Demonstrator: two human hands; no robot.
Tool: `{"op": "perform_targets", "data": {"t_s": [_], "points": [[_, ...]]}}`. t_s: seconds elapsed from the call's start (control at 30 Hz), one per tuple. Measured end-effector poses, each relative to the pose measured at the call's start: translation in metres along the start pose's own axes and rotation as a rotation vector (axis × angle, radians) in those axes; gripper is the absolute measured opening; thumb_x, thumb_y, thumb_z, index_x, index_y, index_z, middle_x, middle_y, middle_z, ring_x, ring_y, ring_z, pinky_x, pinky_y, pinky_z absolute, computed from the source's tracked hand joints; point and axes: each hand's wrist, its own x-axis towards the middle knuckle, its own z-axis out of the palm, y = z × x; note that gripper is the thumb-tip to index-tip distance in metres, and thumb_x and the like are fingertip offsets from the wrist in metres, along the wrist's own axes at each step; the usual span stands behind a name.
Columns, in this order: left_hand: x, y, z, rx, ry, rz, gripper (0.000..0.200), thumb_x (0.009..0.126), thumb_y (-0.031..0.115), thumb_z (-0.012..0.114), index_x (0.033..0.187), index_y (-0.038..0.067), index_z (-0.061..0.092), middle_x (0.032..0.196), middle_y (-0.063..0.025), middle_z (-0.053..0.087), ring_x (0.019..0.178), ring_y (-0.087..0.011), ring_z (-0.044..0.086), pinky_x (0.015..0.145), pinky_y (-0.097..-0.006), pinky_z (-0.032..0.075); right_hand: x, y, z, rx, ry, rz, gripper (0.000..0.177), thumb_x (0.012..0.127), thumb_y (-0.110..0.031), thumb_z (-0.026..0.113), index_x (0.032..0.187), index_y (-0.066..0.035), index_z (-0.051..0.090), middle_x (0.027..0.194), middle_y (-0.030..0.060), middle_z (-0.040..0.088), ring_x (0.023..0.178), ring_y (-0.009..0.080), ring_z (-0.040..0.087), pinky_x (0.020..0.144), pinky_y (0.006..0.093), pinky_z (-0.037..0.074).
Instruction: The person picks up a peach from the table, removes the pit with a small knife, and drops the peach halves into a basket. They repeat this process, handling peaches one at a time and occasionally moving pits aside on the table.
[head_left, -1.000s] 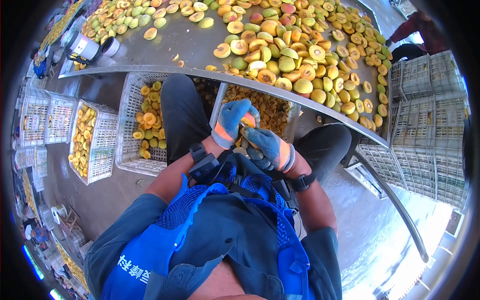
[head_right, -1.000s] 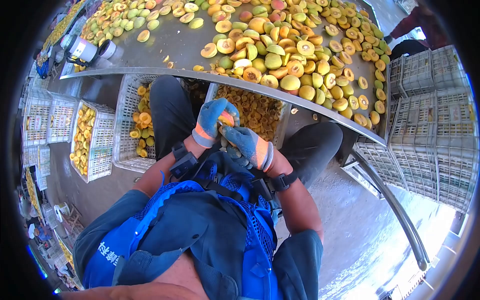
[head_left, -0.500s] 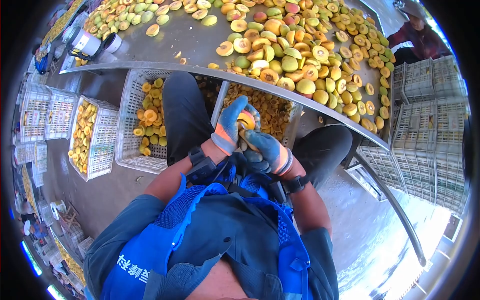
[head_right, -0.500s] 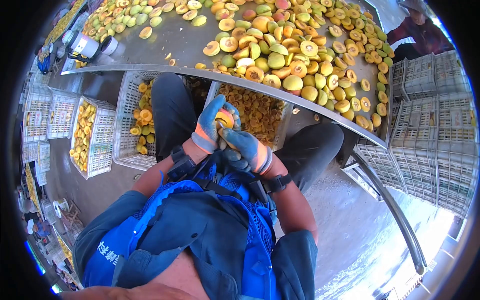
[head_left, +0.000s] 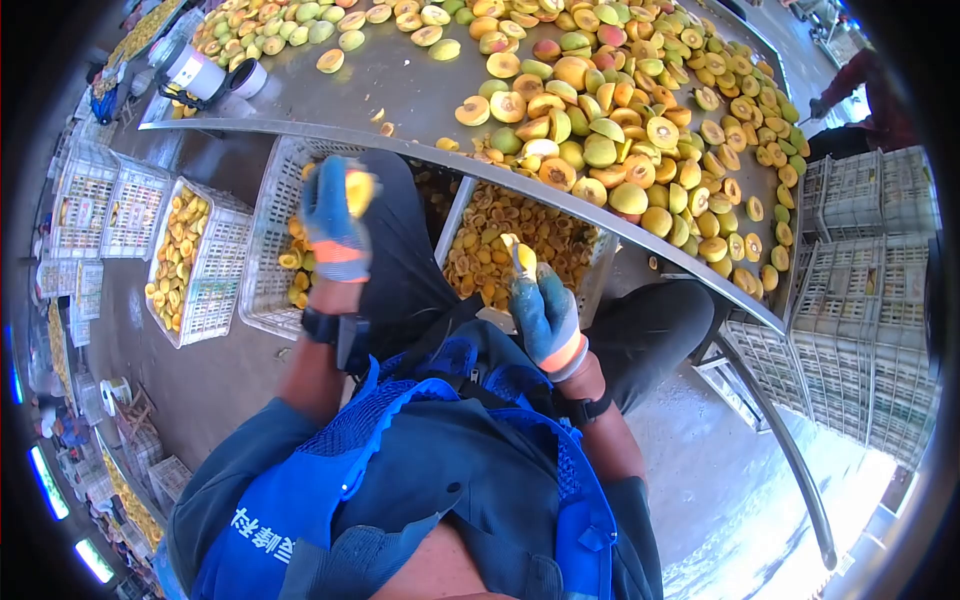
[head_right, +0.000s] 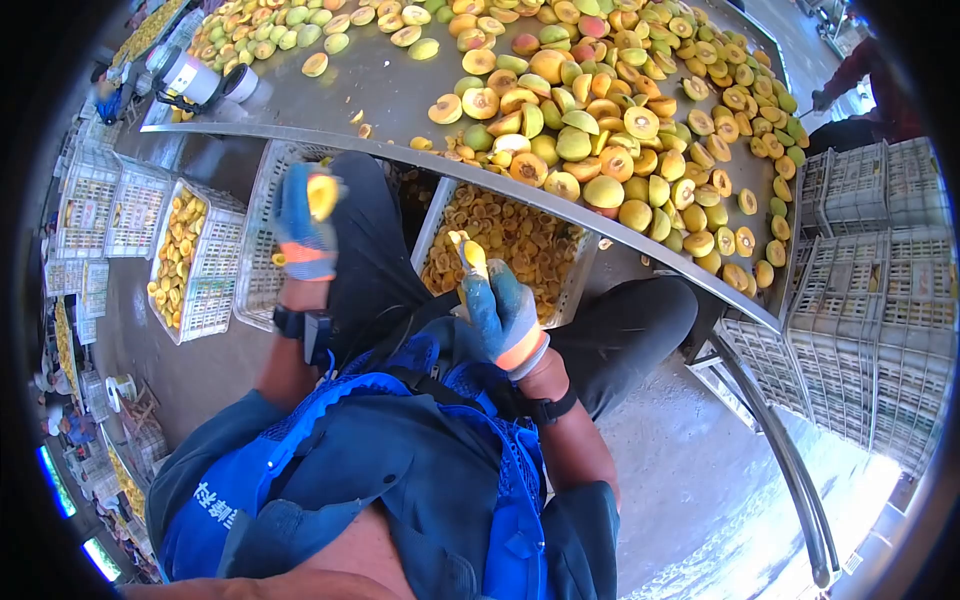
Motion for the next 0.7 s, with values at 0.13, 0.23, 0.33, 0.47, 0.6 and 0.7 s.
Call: {"op": "perform_targets", "data": {"t_s": [0.13,0.23,0.33,0.47,0.6,0.7], "points": [[0.019,0.03,-0.017,0.938,-0.152,0.686,0.03,0.087,0.006,0.075,0.115,0.004,0.068,0.11,-0.0113,0.069,0.106,-0.025,0.067,0.093,-0.0342,0.055,0.01,0.002,0.001,-0.001,-0.078,0.499,0.025,0.104,-0.022,0.055,0.097,0.001,0.056,0.073,0.0277,0.062,0.069,0.0446,0.063,0.057,0.0472,0.047],[-0.007,0.043,0.009,0.838,-0.535,0.681,0.035,0.084,0.005,0.075,0.119,0.005,0.069,0.123,-0.0136,0.066,0.11,-0.0295,0.066,0.097,-0.0379,0.053,0.018,-0.01,-0.002,-0.037,-0.205,0.556,0.03,0.103,-0.029,0.055,0.103,0.0,0.056,0.078,0.0307,0.064,0.078,0.0518,0.063,0.064,0.0546,0.049],[-0.035,0.016,0.051,0.612,-0.817,0.549,0.037,0.088,0.01,0.071,0.124,0.004,0.066,0.122,-0.0184,0.066,0.104,-0.0343,0.067,0.091,-0.0389,0.056,0.022,-0.017,-0.004,0.12,-0.172,0.437,0.028,0.103,-0.026,0.056,0.107,0.002,0.056,0.081,0.0298,0.064,0.081,0.0495,0.064,0.067,0.0519,0.051],[-0.058,-0.012,0.068,0.526,-0.895,0.37,0.024,0.09,0.008,0.069,0.113,0.003,0.07,0.102,-0.017,0.072,0.089,-0.0339,0.071,0.08,-0.038,0.057,0.013,-0.007,-0.001,0.151,-0.06,0.407,0.022,0.104,-0.02,0.054,0.105,0.002,0.057,0.077,0.0255,0.063,0.074,0.0446,0.065,0.062,0.0463,0.049],[-0.07,-0.023,0.077,0.531,-0.821,0.195,0.02,0.092,0.01,0.071,0.111,0.003,0.072,0.097,-0.0152,0.072,0.083,-0.0273,0.072,0.074,-0.0354,0.057,0.014,-0.008,0.002,-0.056,-0.061,0.494,0.02,0.104,-0.02,0.053,0.108,-0.001,0.057,0.079,0.0272,0.065,0.075,0.0479,0.064,0.063,0.0512,0.05],[-0.069,-0.035,0.08,0.491,-0.761,-0.048,0.019,0.093,0.012,0.071,0.109,0.002,0.073,0.093,-0.0119,0.073,0.082,-0.0185,0.072,0.072,-0.0328,0.057,0.014,0.006,0.011,-0.142,-0.037,0.464,0.032,0.103,-0.031,0.055,0.117,-0.002,0.054,0.08,0.0311,0.066,0.074,0.0511,0.065,0.063,0.0593,0.05]]}}
